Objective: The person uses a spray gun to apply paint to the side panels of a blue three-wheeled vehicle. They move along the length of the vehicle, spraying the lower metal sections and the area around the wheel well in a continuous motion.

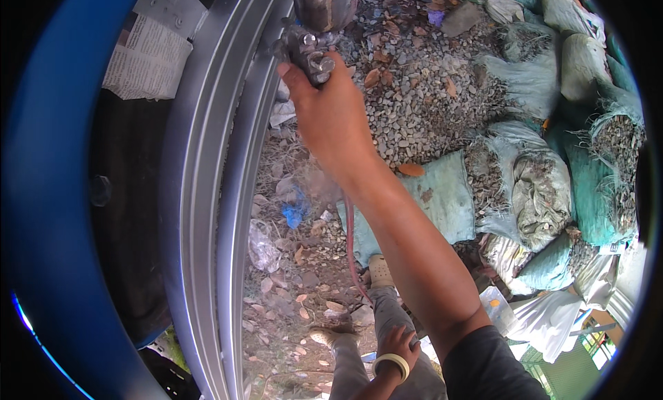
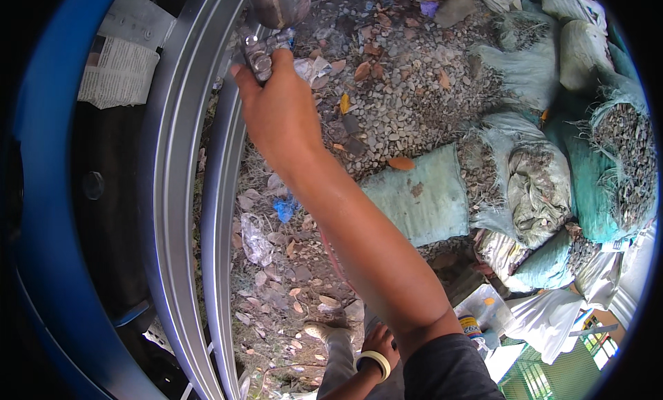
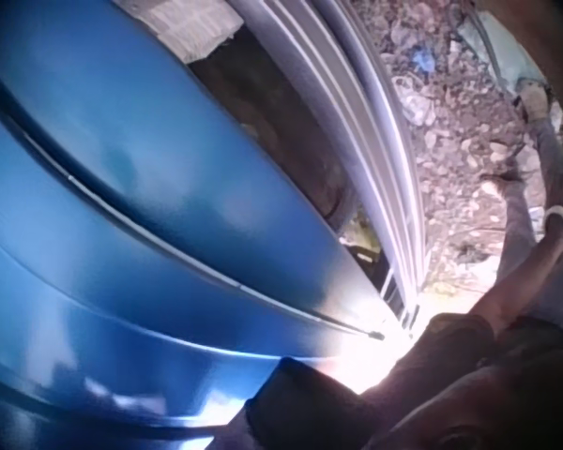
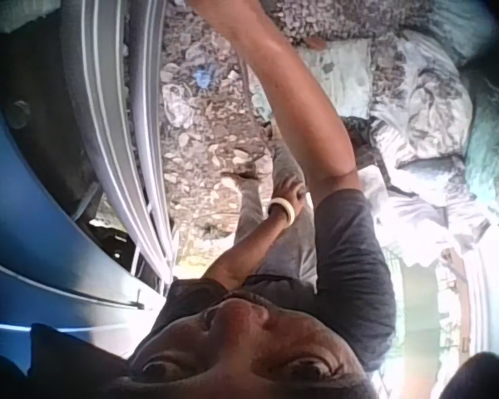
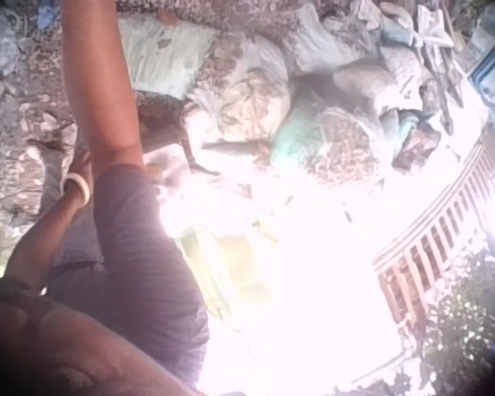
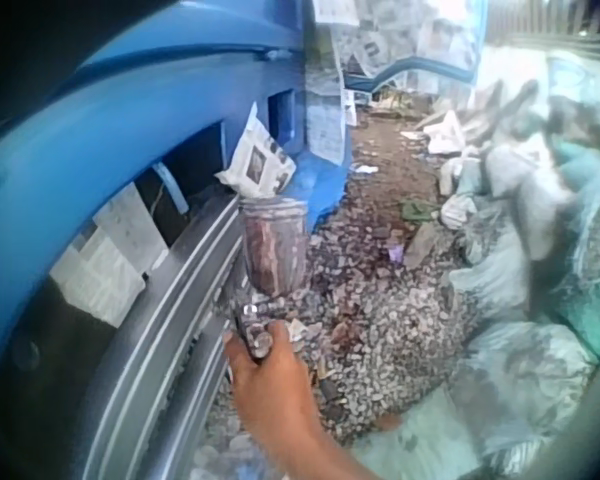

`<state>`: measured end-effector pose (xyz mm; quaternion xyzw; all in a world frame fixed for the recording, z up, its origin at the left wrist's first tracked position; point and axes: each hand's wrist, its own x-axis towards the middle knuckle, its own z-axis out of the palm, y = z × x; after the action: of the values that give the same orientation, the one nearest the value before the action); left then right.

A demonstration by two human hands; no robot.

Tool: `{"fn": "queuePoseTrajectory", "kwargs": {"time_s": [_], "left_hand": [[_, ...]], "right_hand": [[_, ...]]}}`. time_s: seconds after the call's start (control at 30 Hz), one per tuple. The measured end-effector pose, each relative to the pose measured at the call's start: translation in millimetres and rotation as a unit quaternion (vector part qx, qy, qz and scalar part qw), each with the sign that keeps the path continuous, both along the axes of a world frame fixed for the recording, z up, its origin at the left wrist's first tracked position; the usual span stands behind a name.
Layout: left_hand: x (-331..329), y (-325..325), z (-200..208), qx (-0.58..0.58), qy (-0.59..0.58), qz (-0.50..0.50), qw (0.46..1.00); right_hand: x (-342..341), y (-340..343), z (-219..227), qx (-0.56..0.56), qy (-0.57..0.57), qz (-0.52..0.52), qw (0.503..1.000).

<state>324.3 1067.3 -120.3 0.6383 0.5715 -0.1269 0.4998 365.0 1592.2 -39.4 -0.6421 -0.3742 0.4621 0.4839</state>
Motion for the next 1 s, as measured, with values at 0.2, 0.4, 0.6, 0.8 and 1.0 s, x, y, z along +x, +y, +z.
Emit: {"fn": "queuePoseTrajectory", "kwargs": {"time_s": [0.2, 0.4, 0.6, 0.8, 1.0], "left_hand": [[2.4, 9.8, -3.1, -0.011, 0.005, 0.011, 1.000], [5.5, 14.3, -4.7, -0.007, 0.003, 0.011, 1.000], [10.8, 4.8, -4.6, -0.017, 0.005, 0.007, 1.000], [18.8, -13.7, -7.8, -0.040, 0.014, 0.004, 0.999], [34.7, -19.3, -4.9, -0.060, 0.021, -0.030, 0.998]], "right_hand": [[19.4, 43.7, -22.0, 0.075, -0.054, -0.054, 0.994], [53.9, 100.1, -29.6, 0.114, -0.169, -0.103, 0.974], [73.4, 76.4, -15.3, 0.045, -0.114, -0.038, 0.992], [84.4, 6.6, 34.0, 0.039, -0.127, -0.015, 0.991], [63.2, -1.0, 74.5, 0.121, -0.102, -0.063, 0.985]]}}
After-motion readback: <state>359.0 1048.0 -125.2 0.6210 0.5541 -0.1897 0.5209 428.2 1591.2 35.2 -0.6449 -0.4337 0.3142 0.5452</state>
